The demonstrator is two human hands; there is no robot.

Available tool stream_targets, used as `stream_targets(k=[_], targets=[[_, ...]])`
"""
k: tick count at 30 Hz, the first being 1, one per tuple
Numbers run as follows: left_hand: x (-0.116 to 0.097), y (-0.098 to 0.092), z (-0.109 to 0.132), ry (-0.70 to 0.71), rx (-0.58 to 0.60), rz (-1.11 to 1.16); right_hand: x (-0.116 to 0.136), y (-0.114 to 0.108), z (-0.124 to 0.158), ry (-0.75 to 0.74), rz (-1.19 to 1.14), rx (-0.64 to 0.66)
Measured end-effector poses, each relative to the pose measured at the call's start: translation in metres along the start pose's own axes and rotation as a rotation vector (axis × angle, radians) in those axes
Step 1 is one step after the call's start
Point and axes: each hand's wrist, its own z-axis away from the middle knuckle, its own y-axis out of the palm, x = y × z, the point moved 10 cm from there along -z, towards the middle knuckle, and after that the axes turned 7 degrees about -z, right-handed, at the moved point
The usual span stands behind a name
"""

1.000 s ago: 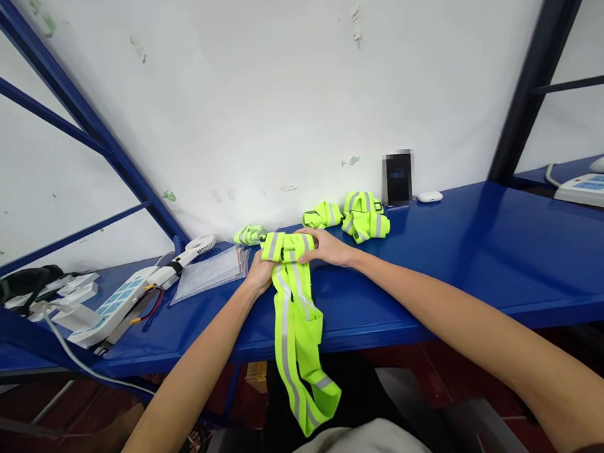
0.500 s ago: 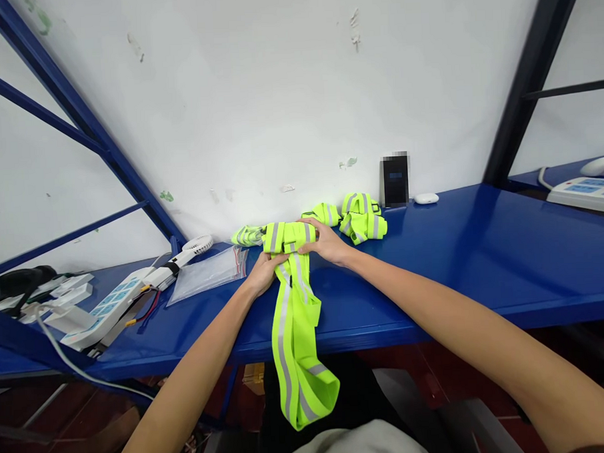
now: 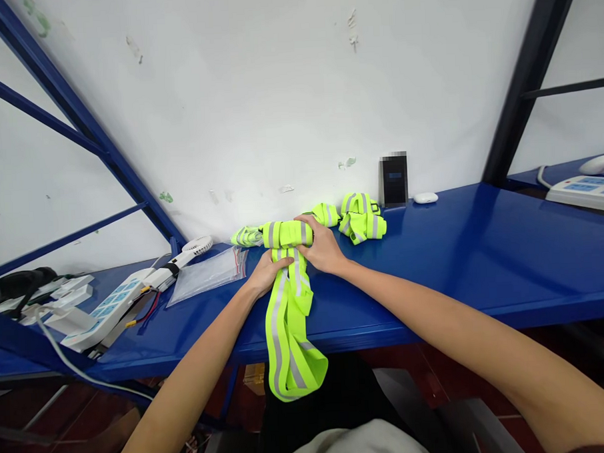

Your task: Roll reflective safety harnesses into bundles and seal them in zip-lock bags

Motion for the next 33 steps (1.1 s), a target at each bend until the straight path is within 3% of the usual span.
stream_targets(k=[4,10,18,22,26,30,33], targets=[[0.002,-0.002,0.000,-0.043,-0.017,-0.021,0.003,0.001,0.000,-0.019,0.014,-0.022],[0.005,-0.006,-0.001,-0.060,-0.039,-0.020,0.002,0.006,0.002,-0.022,-0.060,0.053],[0.013,-0.011,-0.003,-0.120,-0.064,0.042,0.007,0.007,0.004,-0.048,0.011,0.081],[0.011,-0.008,-0.002,-0.133,-0.064,0.135,0.011,0.011,0.007,-0.189,0.053,0.079],[-0.001,0.000,0.001,-0.046,-0.037,0.298,0.013,0.021,0.011,-0.332,0.109,0.167],[-0.010,0.011,0.004,-0.018,0.040,0.359,0.012,0.022,0.013,-0.373,0.194,0.201],[-0.009,0.008,0.004,-0.035,0.018,0.360,0.012,0.023,0.013,-0.361,0.194,0.245]])
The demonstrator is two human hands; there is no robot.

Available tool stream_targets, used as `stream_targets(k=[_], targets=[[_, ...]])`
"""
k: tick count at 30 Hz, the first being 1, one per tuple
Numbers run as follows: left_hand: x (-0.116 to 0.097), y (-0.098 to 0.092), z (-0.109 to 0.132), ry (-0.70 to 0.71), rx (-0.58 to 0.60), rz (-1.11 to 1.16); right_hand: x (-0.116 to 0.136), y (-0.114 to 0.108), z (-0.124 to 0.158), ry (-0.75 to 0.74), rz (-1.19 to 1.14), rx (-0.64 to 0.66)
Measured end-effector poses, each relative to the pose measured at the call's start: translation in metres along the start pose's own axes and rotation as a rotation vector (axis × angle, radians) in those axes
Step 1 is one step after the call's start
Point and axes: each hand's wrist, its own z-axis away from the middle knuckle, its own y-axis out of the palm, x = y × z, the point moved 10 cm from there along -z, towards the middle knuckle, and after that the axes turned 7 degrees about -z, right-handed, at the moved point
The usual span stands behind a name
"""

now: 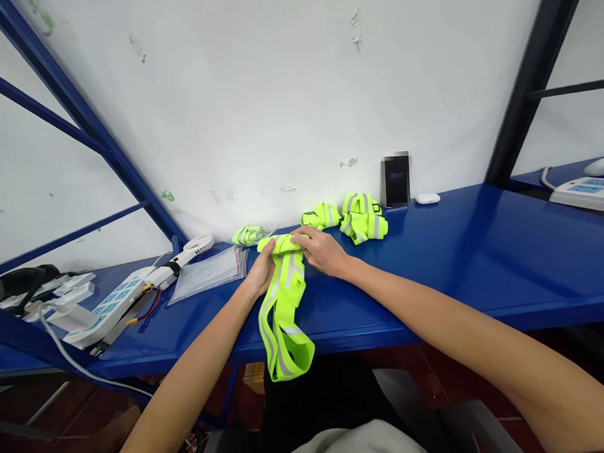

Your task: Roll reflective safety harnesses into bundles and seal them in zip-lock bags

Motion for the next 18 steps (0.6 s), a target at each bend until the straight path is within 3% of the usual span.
stream_targets(k=[5,8,12,18], targets=[[0.000,-0.012,-0.003,0.023,-0.071,0.021,-0.009,-0.001,-0.003,0.154,-0.257,0.059],[-0.003,-0.016,-0.005,0.059,-0.089,0.034,-0.034,0.008,0.003,0.442,-0.579,0.027],[-0.004,-0.015,-0.004,0.055,-0.077,0.052,-0.063,0.037,0.024,0.868,-1.034,-0.090],[-0.014,-0.016,-0.002,0.162,-0.110,0.049,-0.062,0.046,0.029,0.943,-1.148,-0.219]])
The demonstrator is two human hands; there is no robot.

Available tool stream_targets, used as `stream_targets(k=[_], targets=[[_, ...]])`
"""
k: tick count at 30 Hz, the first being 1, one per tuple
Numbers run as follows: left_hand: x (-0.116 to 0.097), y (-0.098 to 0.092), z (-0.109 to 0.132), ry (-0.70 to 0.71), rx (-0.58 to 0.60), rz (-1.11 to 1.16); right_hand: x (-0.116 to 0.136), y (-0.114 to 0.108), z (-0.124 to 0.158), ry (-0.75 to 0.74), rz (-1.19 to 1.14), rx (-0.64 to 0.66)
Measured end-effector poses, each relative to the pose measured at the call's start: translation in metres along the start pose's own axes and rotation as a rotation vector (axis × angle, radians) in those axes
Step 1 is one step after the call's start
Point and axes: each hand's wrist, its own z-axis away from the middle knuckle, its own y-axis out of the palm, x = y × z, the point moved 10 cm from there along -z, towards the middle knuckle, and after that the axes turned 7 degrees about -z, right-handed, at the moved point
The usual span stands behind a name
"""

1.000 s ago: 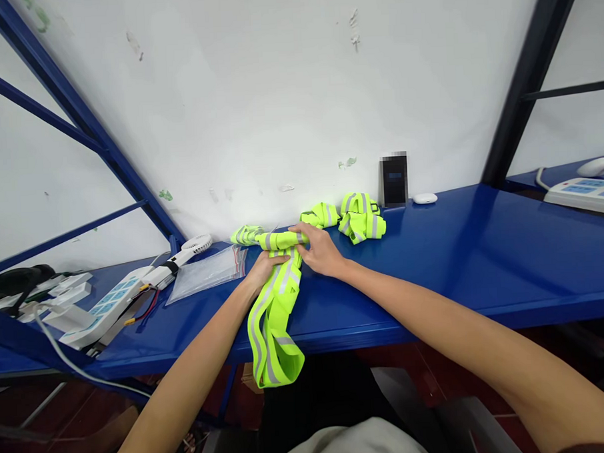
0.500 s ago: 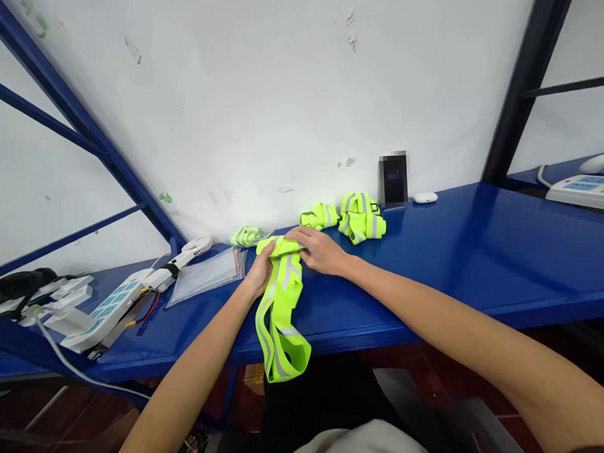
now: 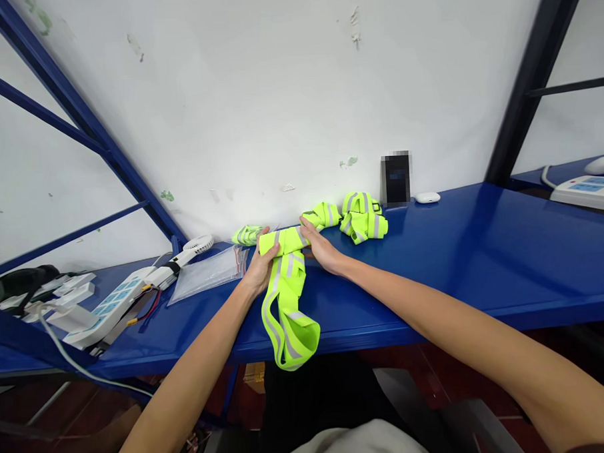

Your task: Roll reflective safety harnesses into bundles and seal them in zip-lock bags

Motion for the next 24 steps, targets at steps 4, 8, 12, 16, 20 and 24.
stream_targets(k=[4,8,12,16,20,24], targets=[[-0.003,0.008,-0.002,0.052,-0.023,-0.003,0.011,0.001,0.000,-0.082,0.065,-0.031],[0.001,0.013,-0.001,0.021,-0.022,0.014,0.022,0.006,-0.001,-0.154,0.145,0.043],[0.004,0.011,0.003,-0.023,-0.027,-0.011,0.026,0.009,0.002,-0.179,0.310,0.102],[0.006,0.013,0.003,-0.026,-0.030,-0.037,0.045,0.010,0.013,-0.386,0.572,0.015],[0.008,0.012,0.001,-0.002,-0.017,-0.020,0.053,0.016,0.021,-0.477,0.607,0.020],[0.010,0.007,-0.002,-0.054,0.092,-0.118,0.020,0.006,0.011,-0.101,0.477,0.079]])
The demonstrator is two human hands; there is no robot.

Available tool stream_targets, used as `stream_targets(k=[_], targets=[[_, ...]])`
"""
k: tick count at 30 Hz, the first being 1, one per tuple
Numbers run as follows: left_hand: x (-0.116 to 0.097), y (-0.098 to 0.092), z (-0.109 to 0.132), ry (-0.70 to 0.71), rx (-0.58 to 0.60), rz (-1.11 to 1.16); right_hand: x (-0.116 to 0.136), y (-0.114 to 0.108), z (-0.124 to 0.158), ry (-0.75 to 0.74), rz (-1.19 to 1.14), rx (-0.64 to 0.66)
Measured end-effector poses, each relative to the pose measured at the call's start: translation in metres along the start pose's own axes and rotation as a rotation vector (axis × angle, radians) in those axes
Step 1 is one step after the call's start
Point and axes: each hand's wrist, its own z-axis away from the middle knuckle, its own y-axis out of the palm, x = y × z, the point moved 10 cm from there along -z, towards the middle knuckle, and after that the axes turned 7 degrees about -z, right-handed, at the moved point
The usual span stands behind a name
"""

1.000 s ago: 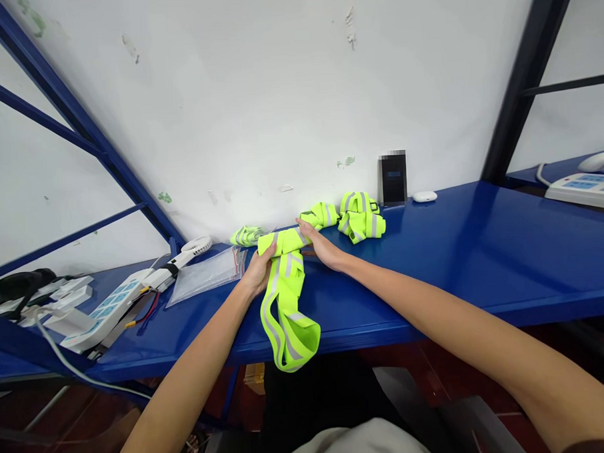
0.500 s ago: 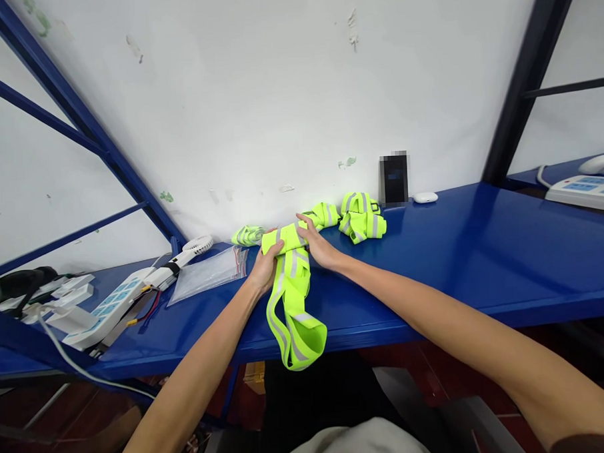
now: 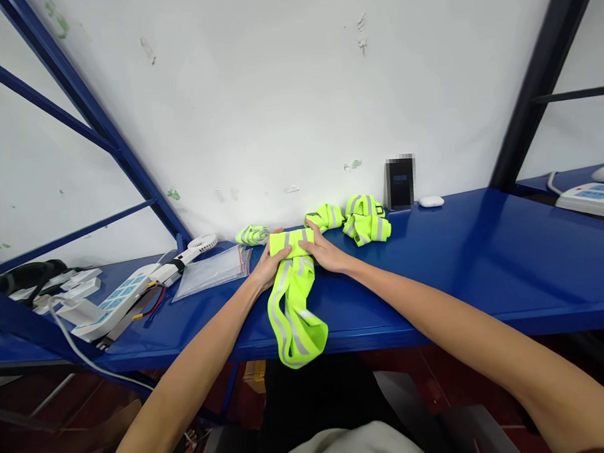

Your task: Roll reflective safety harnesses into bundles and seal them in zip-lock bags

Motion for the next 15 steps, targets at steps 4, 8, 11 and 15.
stream_targets(k=[4,8,11,15], targets=[[-0.004,-0.008,-0.004,0.011,0.043,-0.096,-0.022,0.001,-0.001,0.177,-0.239,0.014],[-0.001,-0.018,-0.011,0.006,-0.015,-0.124,-0.022,-0.002,-0.004,0.120,-0.364,-0.052],[0.003,-0.022,-0.014,-0.003,-0.037,-0.125,-0.023,0.000,-0.005,0.111,-0.405,-0.089],[-0.003,-0.023,-0.011,0.028,-0.040,-0.051,-0.019,0.011,-0.003,0.125,-0.510,-0.041]])
